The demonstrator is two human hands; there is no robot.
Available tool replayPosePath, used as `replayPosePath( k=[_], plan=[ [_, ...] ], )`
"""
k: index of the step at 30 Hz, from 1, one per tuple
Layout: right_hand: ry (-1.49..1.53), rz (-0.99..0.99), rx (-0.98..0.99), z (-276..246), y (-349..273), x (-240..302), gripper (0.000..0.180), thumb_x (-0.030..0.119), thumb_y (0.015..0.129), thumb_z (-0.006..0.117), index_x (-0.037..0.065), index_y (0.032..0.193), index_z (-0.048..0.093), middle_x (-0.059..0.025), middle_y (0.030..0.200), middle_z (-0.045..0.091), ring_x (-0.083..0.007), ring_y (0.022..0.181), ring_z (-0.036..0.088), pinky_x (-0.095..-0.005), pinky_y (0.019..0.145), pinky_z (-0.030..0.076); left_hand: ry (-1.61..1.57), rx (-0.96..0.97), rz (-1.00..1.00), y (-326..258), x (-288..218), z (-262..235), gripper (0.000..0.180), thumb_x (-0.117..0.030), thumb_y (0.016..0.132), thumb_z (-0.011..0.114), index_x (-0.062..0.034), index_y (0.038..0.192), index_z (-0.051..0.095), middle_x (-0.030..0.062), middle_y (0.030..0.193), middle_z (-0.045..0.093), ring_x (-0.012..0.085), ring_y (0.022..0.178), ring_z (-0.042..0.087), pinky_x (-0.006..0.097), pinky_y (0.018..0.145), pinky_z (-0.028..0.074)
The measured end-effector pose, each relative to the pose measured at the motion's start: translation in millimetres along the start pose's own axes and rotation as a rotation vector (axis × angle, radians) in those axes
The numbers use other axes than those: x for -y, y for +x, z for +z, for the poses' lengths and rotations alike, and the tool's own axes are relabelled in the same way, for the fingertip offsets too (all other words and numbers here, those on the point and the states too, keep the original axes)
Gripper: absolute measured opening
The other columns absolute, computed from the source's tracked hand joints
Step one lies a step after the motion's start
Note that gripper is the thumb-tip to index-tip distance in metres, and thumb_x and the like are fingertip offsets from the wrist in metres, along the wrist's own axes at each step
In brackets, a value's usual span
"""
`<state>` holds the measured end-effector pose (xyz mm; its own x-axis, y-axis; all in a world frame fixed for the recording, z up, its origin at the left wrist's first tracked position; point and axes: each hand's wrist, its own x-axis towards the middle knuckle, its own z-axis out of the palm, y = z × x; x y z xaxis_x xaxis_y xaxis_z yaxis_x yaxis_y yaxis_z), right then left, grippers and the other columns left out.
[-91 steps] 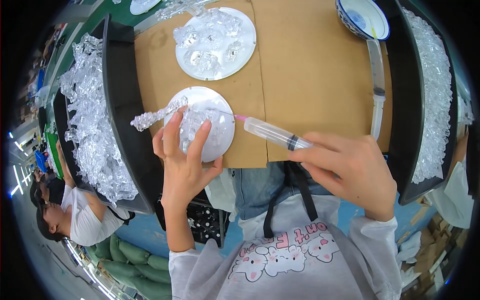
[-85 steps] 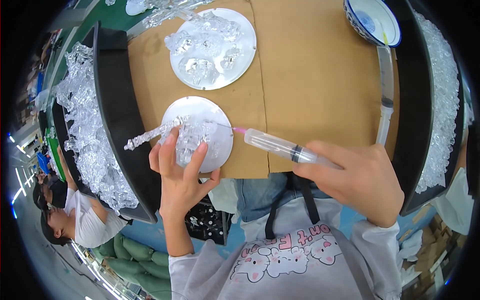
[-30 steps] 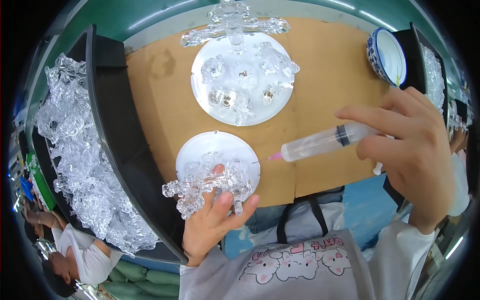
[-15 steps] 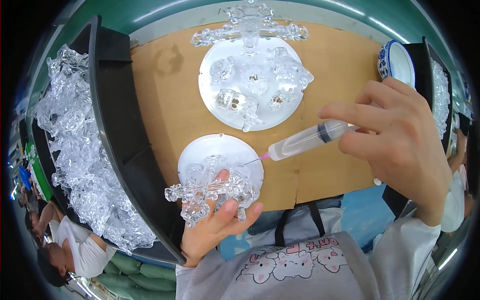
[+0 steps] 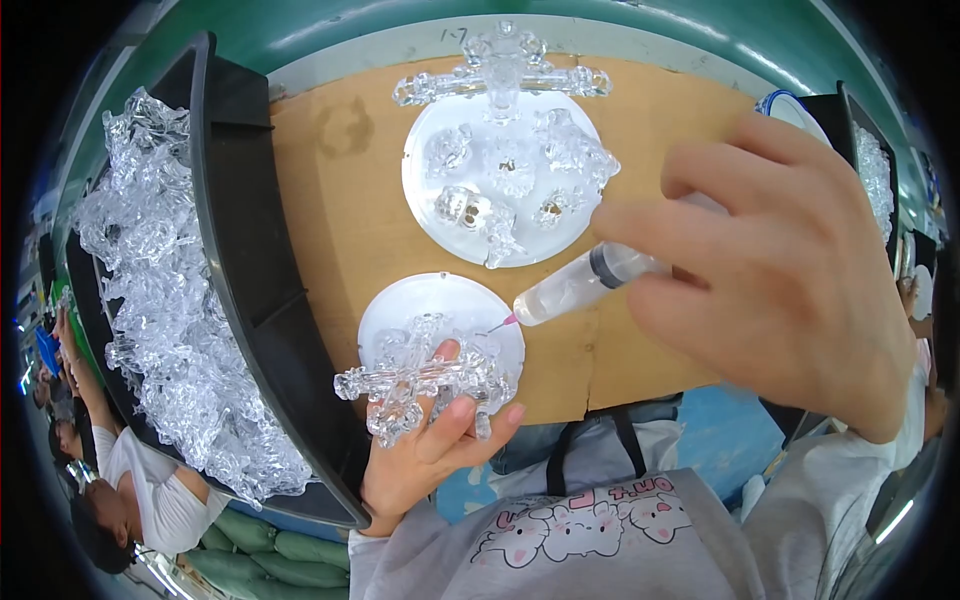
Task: Assembling clear plastic decorative fixtures by gluing pieces onto a circular base using a syringe.
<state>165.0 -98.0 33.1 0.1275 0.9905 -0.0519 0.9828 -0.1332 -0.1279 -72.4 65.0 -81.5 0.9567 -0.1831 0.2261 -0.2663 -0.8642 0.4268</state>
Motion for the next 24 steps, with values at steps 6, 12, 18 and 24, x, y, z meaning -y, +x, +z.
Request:
replayPosePath(
  k=[6, 12, 18, 24],
  plan=[
    [-0.003, -0.019, -0.014, 1, 1, -5, 0.015, 0.016, 0.052, 0.061, 0.005, 0.057, 0.052, -0.0017, 0.087, 0.064, -0.0189, 0.066, 0.05, -0.0315, 0.055, 0.039, 0.048, 0.003, 0.032, 2, 2, 0, 0.068, 0.006, 0.056, 0.076, -0.0313, 0.112, 0.064, 0.0033, 0.14, 0.033, 0.0366, 0.112, 0.058, 0.042, 0.097, 0.038],
    [0.01, 0.031, 0.001, 2, 0, -5, 0.014, 0.017, 0.053, 0.06, 0.005, 0.055, 0.052, -0.0012, 0.086, 0.064, -0.0188, 0.067, 0.051, -0.0311, 0.057, 0.039, -0.024, 0.07, 0.036, 2, 3, -2, 0.065, 0.008, 0.058, 0.075, -0.0268, 0.111, 0.064, 0.0024, 0.144, 0.026, 0.043, 0.114, 0.055, 0.048, 0.094, 0.041],
    [0.051, 0.074, 0.021, 3, 0, -4, 0.014, 0.017, 0.054, 0.06, 0.005, 0.054, 0.051, -0.0007, 0.086, 0.064, -0.0187, 0.068, 0.051, -0.0308, 0.058, 0.04, -0.056, 0.075, 0.006, 4, 2, -3, 0.065, 0.008, 0.058, 0.075, -0.0266, 0.112, 0.064, 0.0013, 0.146, 0.023, 0.0441, 0.115, 0.055, 0.047, 0.094, 0.042],
    [0.005, -0.163, -0.241, 14, 2, -11, 0.017, 0.017, 0.05, 0.062, 0.004, 0.057, 0.054, -0.0017, 0.086, 0.063, -0.0201, 0.065, 0.05, -0.0324, 0.056, 0.04, -0.018, 0.085, 0.002, 1, 2, -5, 0.065, 0.008, 0.059, 0.075, -0.0274, 0.113, 0.064, 0.0014, 0.146, 0.022, 0.0435, 0.116, 0.055, 0.047, 0.095, 0.042]
  ],
)
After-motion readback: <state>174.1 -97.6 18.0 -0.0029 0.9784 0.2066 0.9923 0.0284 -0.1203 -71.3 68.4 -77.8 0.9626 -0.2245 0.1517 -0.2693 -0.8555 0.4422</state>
